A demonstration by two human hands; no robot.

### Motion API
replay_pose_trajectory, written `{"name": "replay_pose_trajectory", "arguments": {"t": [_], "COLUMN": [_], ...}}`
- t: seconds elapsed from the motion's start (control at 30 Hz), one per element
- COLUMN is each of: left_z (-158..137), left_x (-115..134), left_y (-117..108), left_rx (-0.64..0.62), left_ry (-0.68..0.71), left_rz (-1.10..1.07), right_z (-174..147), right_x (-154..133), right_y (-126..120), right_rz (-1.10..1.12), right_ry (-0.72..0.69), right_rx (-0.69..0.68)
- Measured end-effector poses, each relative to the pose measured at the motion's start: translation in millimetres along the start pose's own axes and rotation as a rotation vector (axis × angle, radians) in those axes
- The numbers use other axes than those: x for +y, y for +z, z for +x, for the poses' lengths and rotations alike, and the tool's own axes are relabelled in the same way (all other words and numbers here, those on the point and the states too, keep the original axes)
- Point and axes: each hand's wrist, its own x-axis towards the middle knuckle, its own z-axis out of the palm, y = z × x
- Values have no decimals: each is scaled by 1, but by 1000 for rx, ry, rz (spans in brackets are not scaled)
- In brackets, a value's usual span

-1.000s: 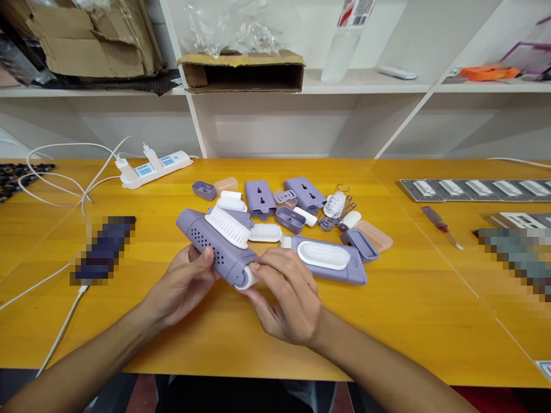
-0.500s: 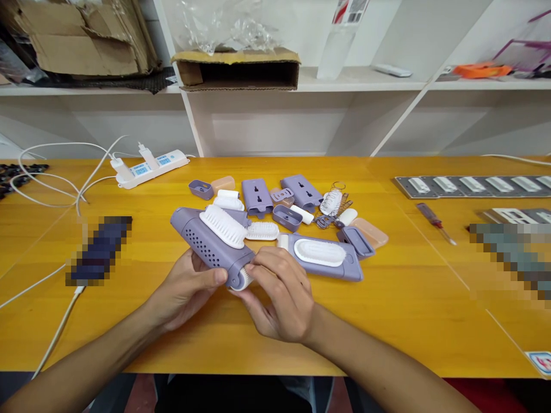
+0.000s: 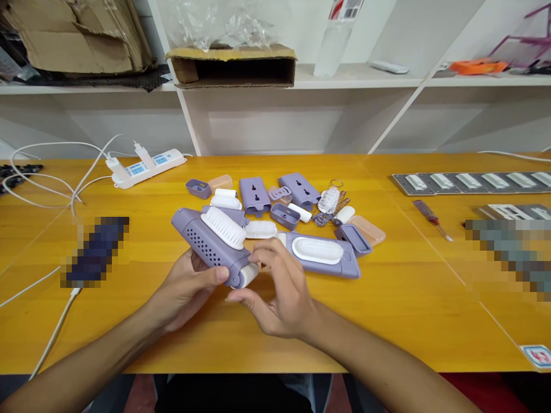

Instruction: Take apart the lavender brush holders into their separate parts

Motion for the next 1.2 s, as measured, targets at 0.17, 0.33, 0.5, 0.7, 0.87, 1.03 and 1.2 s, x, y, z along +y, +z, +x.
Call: {"name": "replay_pose_trajectory", "arguments": {"t": [0.17, 0.33, 0.5, 0.7, 0.87, 1.03, 1.2], "left_z": [0, 0, 0, -1, -1, 0, 1], "left_x": [4, 6, 7, 10, 10, 11, 10], "left_y": [0, -3, -3, -4, -4, -4, -5], "left_rx": [-11, 5, -17, -39, -47, -67, -73], "left_ry": [31, 70, 92, 85, 71, 70, 101], "left_rz": [23, 115, 165, 166, 165, 160, 130], "right_z": [2, -4, -8, -3, -3, -4, -3], "right_x": [1, 4, 5, 3, 2, 3, 4], "right_y": [-5, -2, -1, -4, -5, -5, -8], "right_rz": [148, 350, 346, 338, 333, 352, 363], "right_ry": [228, 347, 268, 214, 205, 220, 262], "right_rx": [-111, -161, -109, -107, -131, -150, -184]}}
